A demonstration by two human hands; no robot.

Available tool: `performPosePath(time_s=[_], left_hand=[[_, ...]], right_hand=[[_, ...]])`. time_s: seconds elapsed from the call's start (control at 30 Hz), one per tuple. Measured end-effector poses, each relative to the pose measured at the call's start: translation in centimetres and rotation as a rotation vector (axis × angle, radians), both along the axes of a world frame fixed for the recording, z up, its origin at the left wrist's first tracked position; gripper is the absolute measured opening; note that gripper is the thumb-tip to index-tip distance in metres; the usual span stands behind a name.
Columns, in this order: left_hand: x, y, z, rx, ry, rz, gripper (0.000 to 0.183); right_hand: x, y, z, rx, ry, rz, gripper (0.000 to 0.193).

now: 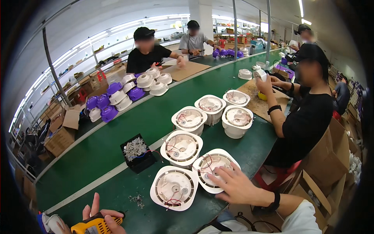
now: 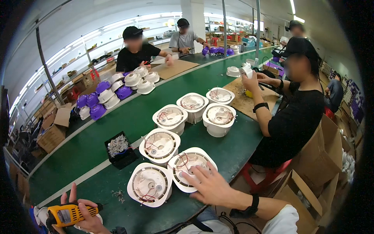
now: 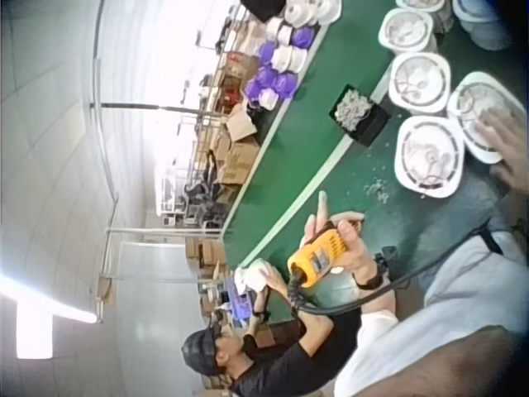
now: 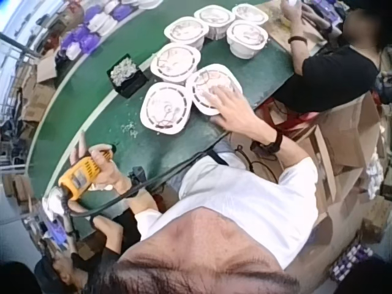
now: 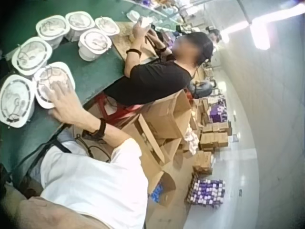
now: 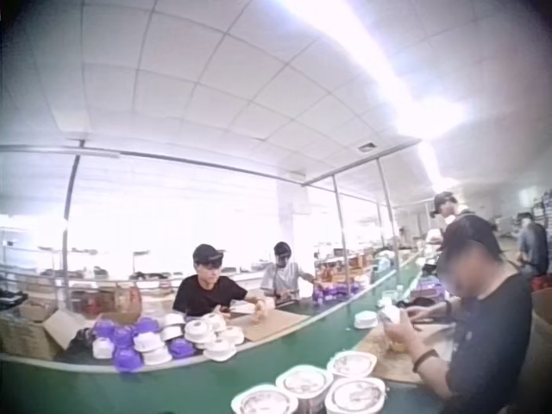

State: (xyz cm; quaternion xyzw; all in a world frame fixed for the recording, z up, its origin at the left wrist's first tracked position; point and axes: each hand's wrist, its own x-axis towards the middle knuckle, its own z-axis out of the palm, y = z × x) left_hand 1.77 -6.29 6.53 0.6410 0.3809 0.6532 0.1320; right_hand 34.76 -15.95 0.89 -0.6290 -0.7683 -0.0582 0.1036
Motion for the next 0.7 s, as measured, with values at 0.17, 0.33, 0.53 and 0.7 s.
performPosePath(time_s=[0.17, 0.33, 0.53, 0.7], left_hand=[[-0.9, 0.4, -0.4, 0.094, -0.056, -0.041, 0.050], [-1.5, 0.4, -0.9, 0.114, -0.086, -0.080, 0.051], [-1.4, 0.5, -1.2, 0.106, -0.079, -0.096, 0.049], [-1.8, 0.8, -1.7, 0.106, -0.095, -0.071, 0.048]], right_hand=[[3.6, 1.2, -0.6, 0.038, 0.025, -0.106, 0.076], [7.3, 4.5, -2.3, 0.222, 0.070, -0.144, 0.066], [6.6, 8.2, -2.3, 0.328, 0.152, -0.137, 0.057], [-1.1, 7.4, 0.9, 0.191, 0.315, 0.264, 0.063]])
